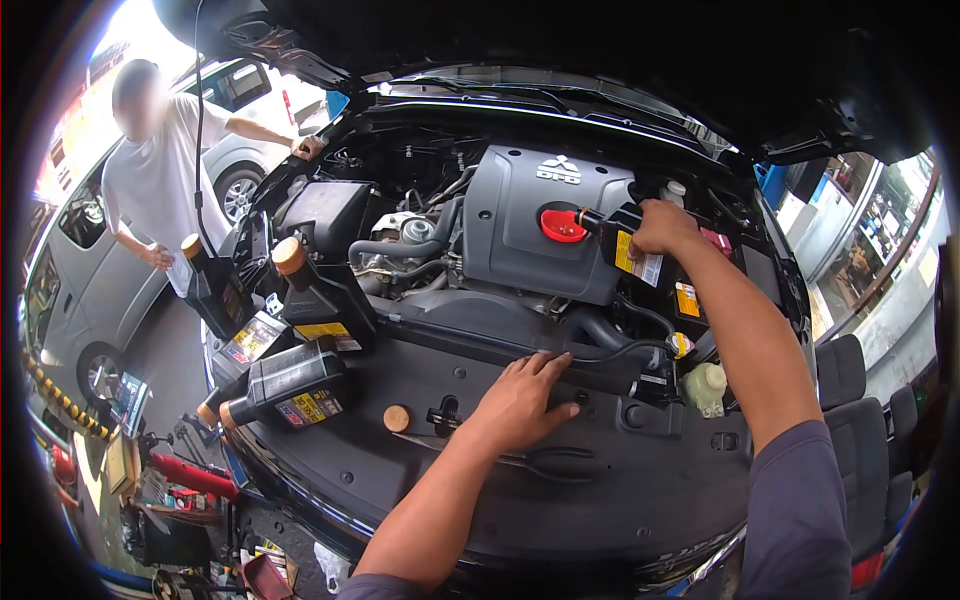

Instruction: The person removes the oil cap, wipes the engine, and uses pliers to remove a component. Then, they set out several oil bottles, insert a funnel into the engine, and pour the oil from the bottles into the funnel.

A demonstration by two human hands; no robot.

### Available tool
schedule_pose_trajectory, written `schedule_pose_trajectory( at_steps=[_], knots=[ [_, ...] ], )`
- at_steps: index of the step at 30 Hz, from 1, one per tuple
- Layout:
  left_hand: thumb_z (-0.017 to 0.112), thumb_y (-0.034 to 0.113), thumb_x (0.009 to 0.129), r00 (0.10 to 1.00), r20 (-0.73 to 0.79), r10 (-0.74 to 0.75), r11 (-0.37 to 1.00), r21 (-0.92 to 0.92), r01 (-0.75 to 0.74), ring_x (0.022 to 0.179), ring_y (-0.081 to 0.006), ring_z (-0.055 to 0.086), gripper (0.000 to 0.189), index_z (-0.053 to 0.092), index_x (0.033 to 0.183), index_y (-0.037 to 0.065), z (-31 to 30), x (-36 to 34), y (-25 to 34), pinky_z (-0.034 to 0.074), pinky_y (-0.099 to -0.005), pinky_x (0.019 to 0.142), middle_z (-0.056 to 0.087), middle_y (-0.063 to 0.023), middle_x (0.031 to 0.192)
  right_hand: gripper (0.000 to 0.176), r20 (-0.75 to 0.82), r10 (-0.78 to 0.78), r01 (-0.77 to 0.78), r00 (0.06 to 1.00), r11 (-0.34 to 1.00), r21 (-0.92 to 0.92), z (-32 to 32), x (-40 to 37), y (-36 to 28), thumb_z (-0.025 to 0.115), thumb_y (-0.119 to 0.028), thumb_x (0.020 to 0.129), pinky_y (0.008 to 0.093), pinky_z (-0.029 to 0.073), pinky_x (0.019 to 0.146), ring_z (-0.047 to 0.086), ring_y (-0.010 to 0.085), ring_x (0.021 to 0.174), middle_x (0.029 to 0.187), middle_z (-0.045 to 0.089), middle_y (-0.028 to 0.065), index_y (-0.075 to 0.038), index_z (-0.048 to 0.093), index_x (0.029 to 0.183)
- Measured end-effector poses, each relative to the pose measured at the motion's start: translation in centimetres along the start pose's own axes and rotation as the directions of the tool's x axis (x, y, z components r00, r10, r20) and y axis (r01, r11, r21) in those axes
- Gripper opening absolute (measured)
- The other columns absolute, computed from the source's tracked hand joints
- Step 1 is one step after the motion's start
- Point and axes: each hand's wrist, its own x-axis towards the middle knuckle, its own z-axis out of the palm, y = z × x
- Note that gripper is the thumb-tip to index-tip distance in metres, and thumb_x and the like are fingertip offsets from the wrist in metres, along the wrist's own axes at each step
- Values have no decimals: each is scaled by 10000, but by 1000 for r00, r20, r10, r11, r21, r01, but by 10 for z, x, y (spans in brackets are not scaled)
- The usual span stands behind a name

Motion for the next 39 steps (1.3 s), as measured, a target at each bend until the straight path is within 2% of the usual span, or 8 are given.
schedule_pose_trajectory(
  at_steps=[16, 19, 28, 31, 39],
  knots=[
    [741, 360, 948, 1000, 1, -2, 1000, 7, 2, 1428, -446, 463, 772, 437, 1563, 5, 0, 0, 0, 372, -480, 1210, 481, -264, 1546, 549, 13, -15, 16, 1000, 994, -109, 5, 6, -20, 890, -260, 712, 414, 581, 985, 720, 305, 1196, 1280, 745, 152, -53, 772, 1207],
    [727, 388, 955, 1000, -18, -9, 999, 30, 10, 1406, -428, 485, 763, 443, 1563, 26, 3, 0, -2, 376, -476, 1202, 513, -234, 1523, 521, 4, -19, 19, 1000, 990, -136, 2, 3, -24, 868, -222, 709, 415, 579, 982, 722, 304, 1192, 1269, 751, 147, -58, 777, 1196],
    [722, 396, 959, 1000, -16, -2, 999, 35, 3, 1411, -427, 478, 761, 440, 1568, 39, 3, -1, -1, 373, -482, 1202, 516, -238, 1518, 501, -1, -24, 24, 1000, 991, -134, 3, 3, -22, 855, -190, 684, 421, 572, 987, 729, 327, 1174, 1244, 757, 167, -59, 787, 1163],
    [736, 370, 954, 1000, 16, -17, 1000, 15, 17, 1429, -445, 459, 777, 429, 1574, 19, -1, 0, 2, 373, -479, 1210, 477, -262, 1550, 506, -6, -29, 28, 1000, 990, -142, 6, 6, -20, 853, -183, 682, 425, 567, 992, 725, 334, 1179, 1242, 756, 170, -54, 784, 1167],
    [739, 368, 952, 1000, 13, -14, 1000, 18, 14, 1430, -444, 459, 776, 432, 1573, 19, 0, 0, 0, 371, -480, 1213, 481, -262, 1547, 502, -44, -56, 49, 997, 987, -154, 10, 8, -18, 812, -170, 716, 458, 502, 1080, 675, 366, 1251, 1280, 728, 199, -51, 763, 1201]
  ],
)
